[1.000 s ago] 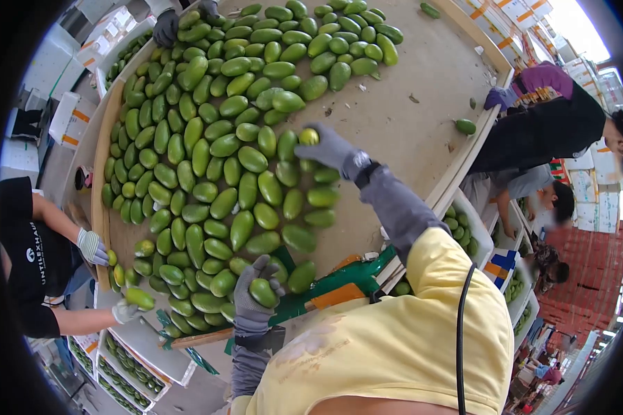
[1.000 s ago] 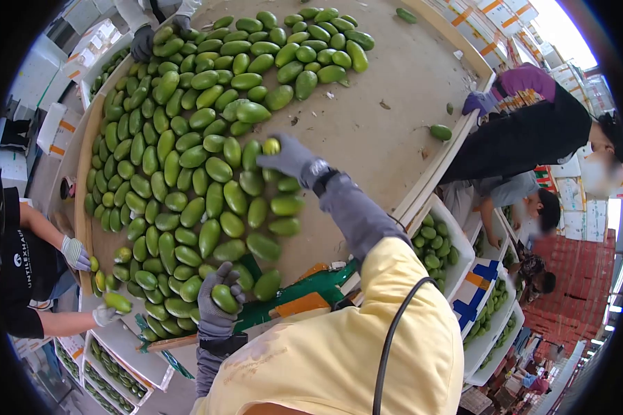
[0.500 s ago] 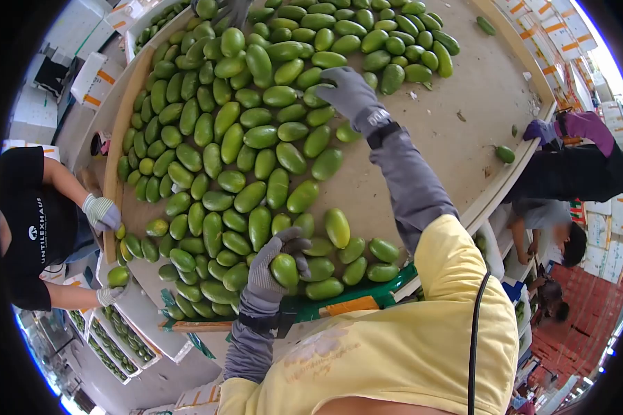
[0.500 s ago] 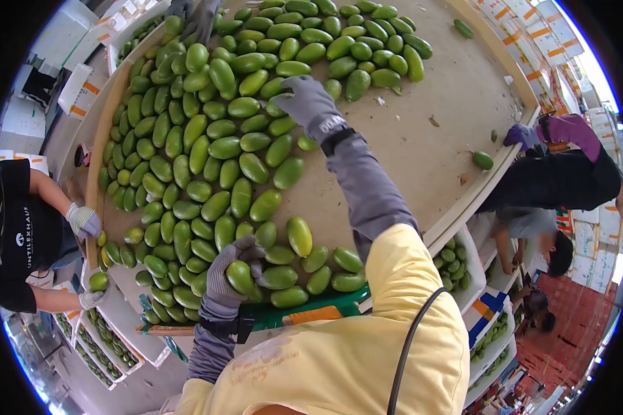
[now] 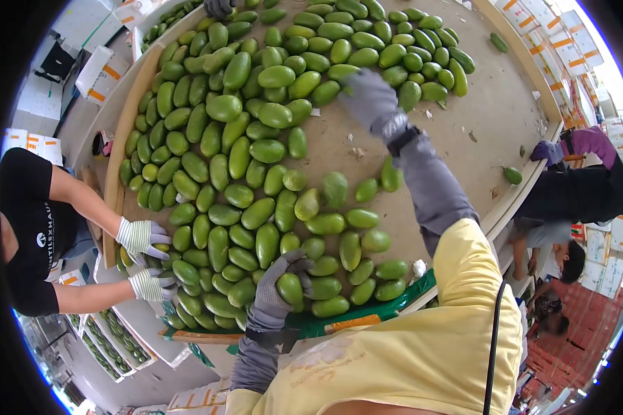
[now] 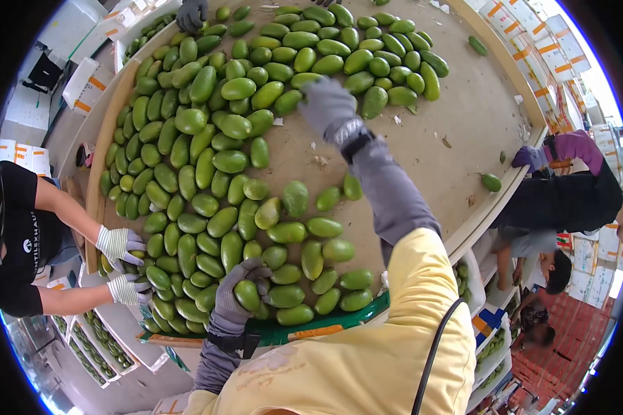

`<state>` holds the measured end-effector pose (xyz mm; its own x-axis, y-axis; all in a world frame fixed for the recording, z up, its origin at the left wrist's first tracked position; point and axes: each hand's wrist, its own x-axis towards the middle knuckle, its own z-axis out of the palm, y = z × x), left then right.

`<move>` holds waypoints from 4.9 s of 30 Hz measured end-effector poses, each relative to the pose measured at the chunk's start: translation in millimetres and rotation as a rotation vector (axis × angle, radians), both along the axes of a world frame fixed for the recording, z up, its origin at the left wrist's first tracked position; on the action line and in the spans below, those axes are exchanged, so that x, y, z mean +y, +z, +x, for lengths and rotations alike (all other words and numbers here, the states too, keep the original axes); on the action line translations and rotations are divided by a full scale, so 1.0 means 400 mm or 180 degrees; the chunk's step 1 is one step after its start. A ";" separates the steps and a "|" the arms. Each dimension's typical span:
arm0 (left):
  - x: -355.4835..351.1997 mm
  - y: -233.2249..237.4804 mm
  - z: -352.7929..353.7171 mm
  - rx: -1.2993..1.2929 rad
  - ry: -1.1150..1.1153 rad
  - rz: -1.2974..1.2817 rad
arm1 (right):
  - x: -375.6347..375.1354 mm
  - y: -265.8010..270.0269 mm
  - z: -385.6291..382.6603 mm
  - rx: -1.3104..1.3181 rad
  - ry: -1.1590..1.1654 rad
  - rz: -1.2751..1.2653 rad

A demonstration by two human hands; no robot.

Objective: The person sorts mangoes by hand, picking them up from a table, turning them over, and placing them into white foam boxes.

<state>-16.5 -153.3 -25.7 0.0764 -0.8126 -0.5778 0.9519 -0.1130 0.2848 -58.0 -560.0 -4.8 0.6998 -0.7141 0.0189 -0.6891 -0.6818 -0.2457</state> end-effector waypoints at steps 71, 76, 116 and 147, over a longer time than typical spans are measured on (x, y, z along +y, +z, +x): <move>0.097 -0.008 0.101 0.1550 0.1337 -0.0874 | 0.450 0.073 0.069 -0.2478 -0.0792 0.6352; 0.094 0.021 0.087 0.1494 0.1507 -0.1075 | 0.559 0.060 0.059 -0.2618 -0.1343 0.6565; 0.132 -0.002 0.071 0.1048 0.1318 -0.1938 | 0.434 0.014 0.040 -0.0797 0.0903 0.3316; 0.151 -0.040 0.104 0.1163 0.1548 -0.1867 | 0.171 -0.005 0.537 0.0219 0.1178 -0.0394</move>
<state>25.1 -93.0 -41.6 0.3856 -0.9136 -0.1290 0.8999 0.4033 -0.1659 156.7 -491.6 -6.8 0.9121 -0.4087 0.0329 -0.4033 -0.9087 -0.1080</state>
